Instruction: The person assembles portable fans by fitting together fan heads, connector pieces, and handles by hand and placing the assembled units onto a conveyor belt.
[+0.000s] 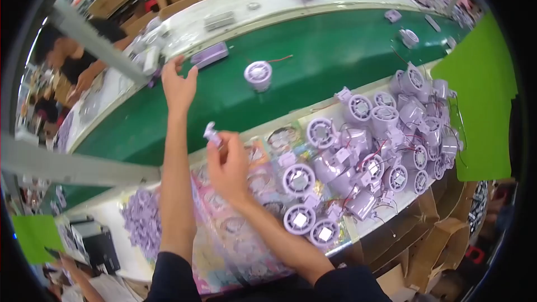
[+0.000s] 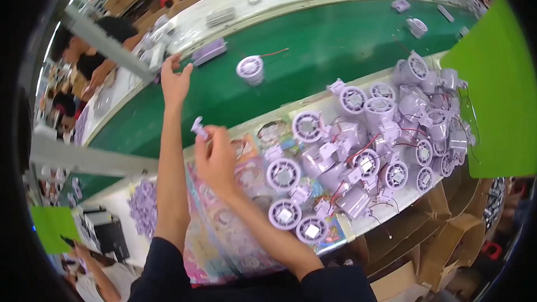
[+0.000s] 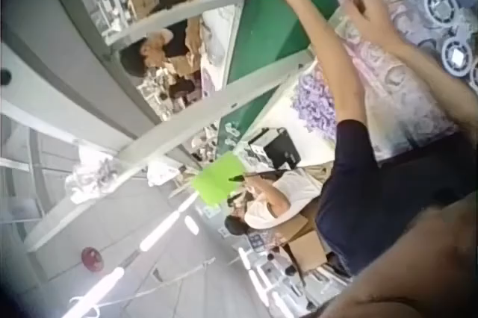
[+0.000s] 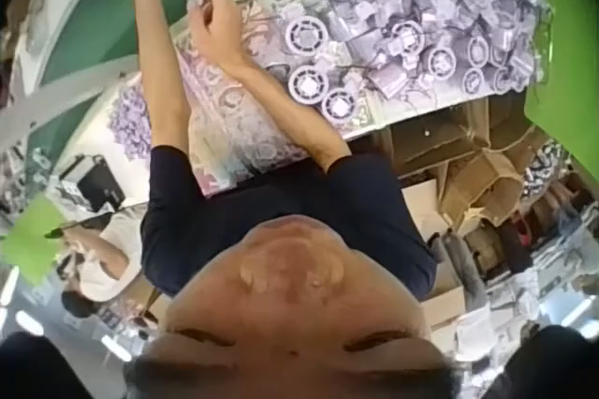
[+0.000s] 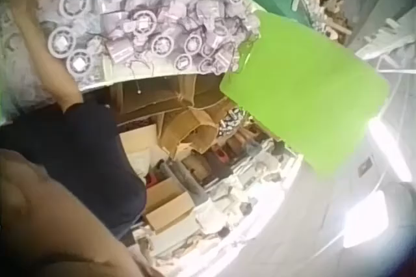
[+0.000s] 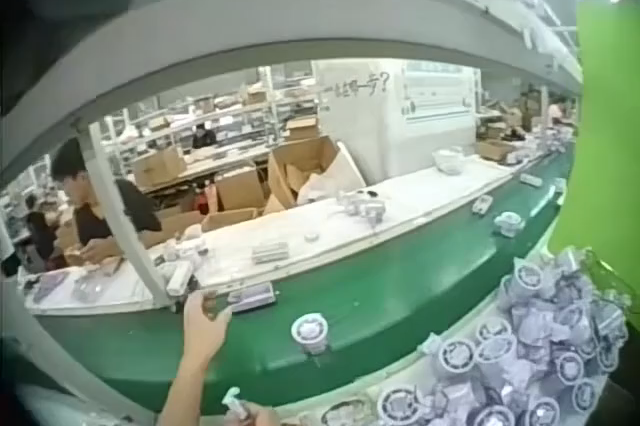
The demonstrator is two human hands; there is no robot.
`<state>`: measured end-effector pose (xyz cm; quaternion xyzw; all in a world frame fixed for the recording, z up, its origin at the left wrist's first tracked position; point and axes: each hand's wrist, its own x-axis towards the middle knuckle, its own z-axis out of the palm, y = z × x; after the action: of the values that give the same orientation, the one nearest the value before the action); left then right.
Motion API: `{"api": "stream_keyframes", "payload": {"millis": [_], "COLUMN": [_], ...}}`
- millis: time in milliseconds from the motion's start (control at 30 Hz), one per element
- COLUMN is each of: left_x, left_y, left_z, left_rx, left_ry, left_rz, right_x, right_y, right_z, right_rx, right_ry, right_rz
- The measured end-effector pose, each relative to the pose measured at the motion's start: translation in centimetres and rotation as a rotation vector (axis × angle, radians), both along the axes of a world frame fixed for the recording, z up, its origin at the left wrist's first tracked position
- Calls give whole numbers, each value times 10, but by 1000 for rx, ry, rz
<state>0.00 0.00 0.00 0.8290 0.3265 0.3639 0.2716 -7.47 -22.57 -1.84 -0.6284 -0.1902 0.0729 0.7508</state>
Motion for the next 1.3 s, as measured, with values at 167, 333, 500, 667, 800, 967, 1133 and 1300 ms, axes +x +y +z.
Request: {"api": "stream_keyframes", "payload": {"millis": [167, 333, 500, 667, 800, 967, 1133, 1300], "left_x": [54, 70, 60, 22, -33, -99, -136, -94], "left_y": [12, 13, 4, -9, -40, -142, -171, -127], "left_z": [-68, -65, -48, -22, 9, 23, 48, 57], "left_rx": [448, 435, 429, 237, 107, 91, -69, -254], "left_ry": [136, 323, 418, 380, 403, 464, 483, -80], "left_rz": [62, -32, 26, 121, 160, 132, -19, -141], "right_x": [10, 14, 11, 7, 11, 19, 12, 14], "right_y": [0, 6, 7, 12, 11, 8, 10, 5], "right_z": [18, 12, 13, 11, 3, -4, 3, 4], "right_rx": [28, 76, 55, 52, 63, 193, 223, 170], "right_ry": [-32, 12, -12, -22, 64, 163, 199, 146], "right_rz": [-65, -12, -15, -10, -6, -36, 0, -60]}}
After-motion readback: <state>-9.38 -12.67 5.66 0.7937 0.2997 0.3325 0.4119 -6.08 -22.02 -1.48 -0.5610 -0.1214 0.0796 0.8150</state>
